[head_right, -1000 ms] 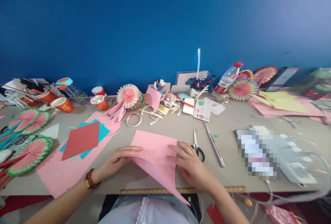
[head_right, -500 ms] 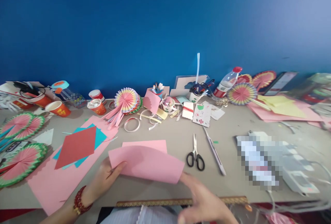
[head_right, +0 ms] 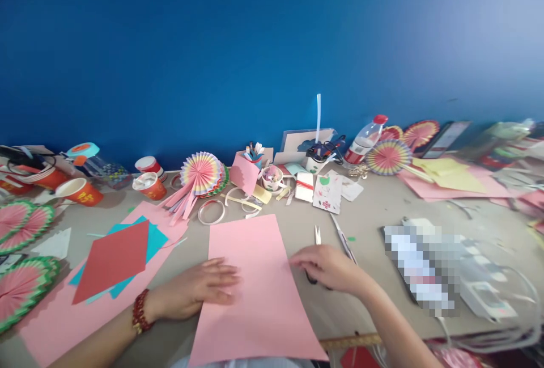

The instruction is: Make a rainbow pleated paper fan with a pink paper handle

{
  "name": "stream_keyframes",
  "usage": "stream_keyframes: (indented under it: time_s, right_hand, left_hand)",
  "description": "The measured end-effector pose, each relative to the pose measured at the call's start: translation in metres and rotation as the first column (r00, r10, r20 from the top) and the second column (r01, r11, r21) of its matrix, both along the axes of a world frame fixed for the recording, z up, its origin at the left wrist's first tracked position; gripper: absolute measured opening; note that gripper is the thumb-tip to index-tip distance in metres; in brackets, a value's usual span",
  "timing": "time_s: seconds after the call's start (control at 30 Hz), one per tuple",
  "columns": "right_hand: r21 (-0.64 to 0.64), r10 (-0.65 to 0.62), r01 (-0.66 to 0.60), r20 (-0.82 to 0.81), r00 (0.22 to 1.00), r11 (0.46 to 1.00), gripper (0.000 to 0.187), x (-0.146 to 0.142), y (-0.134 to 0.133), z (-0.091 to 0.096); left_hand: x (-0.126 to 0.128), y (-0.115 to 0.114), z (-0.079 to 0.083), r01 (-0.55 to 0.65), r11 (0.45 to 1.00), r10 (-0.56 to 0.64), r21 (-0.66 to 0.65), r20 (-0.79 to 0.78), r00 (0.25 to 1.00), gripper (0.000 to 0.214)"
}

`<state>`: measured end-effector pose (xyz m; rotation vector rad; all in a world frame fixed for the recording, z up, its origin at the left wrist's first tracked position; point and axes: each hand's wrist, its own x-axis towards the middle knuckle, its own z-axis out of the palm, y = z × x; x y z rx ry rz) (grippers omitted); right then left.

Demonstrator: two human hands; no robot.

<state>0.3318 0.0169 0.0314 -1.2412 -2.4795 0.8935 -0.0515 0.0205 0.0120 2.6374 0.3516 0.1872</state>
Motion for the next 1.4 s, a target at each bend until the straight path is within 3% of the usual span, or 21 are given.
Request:
stream_keyframes:
  time_s: [0.03, 0.1, 0.2, 0.3, 0.4, 0.57, 0.63, 0.67, 0.73, 0.87, 1.0, 1.07, 1.23, 1.4]
  right_hand:
    - [0.06, -0.077, 0.076, 0.022, 0.997, 0.995, 0.035, 0.002, 0.009, 0.0]
    - [0.273, -0.248, 0.222, 0.066, 0.966, 0.936, 0.032, 0.003, 0.033, -0.001]
    - [0.495, -0.374, 0.196, 0.29, 0.881, 0.847, 0.034, -0.001, 0.08, -0.003]
    - [0.526, -0.383, 0.161, 0.346, 0.856, 0.835, 0.03, -0.007, 0.121, -0.008]
    - [0.535, -0.366, 0.125, 0.372, 0.853, 0.836, 0.024, -0.012, 0.143, -0.016]
    - [0.552, -0.365, 0.133, 0.335, 0.869, 0.823, 0.021, -0.011, 0.147, -0.02]
    - [0.555, -0.373, 0.163, 0.289, 0.882, 0.816, 0.023, -0.011, 0.141, -0.016]
    - [0.552, -0.376, 0.181, 0.263, 0.889, 0.814, 0.024, -0.013, 0.137, -0.014]
    - [0.536, -0.377, 0.216, 0.21, 0.902, 0.816, 0.026, -0.018, 0.128, -0.01]
    - [0.449, -0.372, 0.273, 0.147, 0.917, 0.851, 0.025, -0.038, 0.116, -0.009]
    - [0.327, -0.407, 0.354, 0.11, 0.907, 0.876, 0.017, -0.049, 0.113, -0.009]
    - [0.246, -0.392, 0.362, 0.086, 0.916, 0.899, 0.013, -0.05, 0.111, -0.009]
    - [0.091, -0.332, 0.329, 0.022, 0.943, 0.94, 0.008, -0.053, 0.101, -0.012]
    - [-0.01, -0.306, 0.306, -0.071, 0.949, 0.952, 0.01, -0.058, 0.1, -0.016]
  left_hand:
    - [-0.001, 0.004, 0.0, -0.002, 1.0, 0.002, 0.003, 0.0, 1.0, 0.052]
    - [-0.004, 0.01, -0.001, -0.026, 0.999, 0.027, 0.025, -0.016, 1.0, 0.052]
    - [-0.011, 0.017, -0.003, -0.054, 0.998, 0.055, 0.027, -0.039, 0.998, 0.057]
    - [-0.02, 0.018, -0.005, -0.127, 0.992, 0.127, -0.004, -0.01, 0.992, 0.057]
    - [-0.025, 0.018, -0.007, -0.252, 0.968, 0.252, -0.008, 0.033, 0.967, 0.047]
    - [-0.017, 0.04, -0.008, -0.421, 0.906, 0.409, 0.053, 0.15, 0.9, 0.035]
    - [-0.005, 0.058, -0.007, -0.524, 0.849, 0.503, 0.07, 0.198, 0.841, 0.032]
    - [0.004, 0.068, -0.006, -0.59, 0.802, 0.563, 0.093, 0.211, 0.799, 0.03]
    - [0.024, 0.088, -0.003, -0.626, 0.771, 0.593, 0.12, 0.223, 0.773, 0.03]
    - [0.065, 0.118, -0.003, -0.623, 0.76, 0.589, 0.185, 0.206, 0.781, 0.025]
    - [0.089, 0.124, -0.013, -0.628, 0.748, 0.601, 0.212, 0.185, 0.778, 0.019]
    - [0.092, 0.122, -0.018, -0.634, 0.747, 0.605, 0.201, 0.19, 0.773, 0.009]
    - [0.083, 0.111, -0.017, -0.638, 0.765, 0.605, 0.086, 0.243, 0.758, 0.016]
    - [0.067, 0.1, -0.014, -0.681, 0.718, 0.686, -0.143, 0.308, 0.659, 0.016]
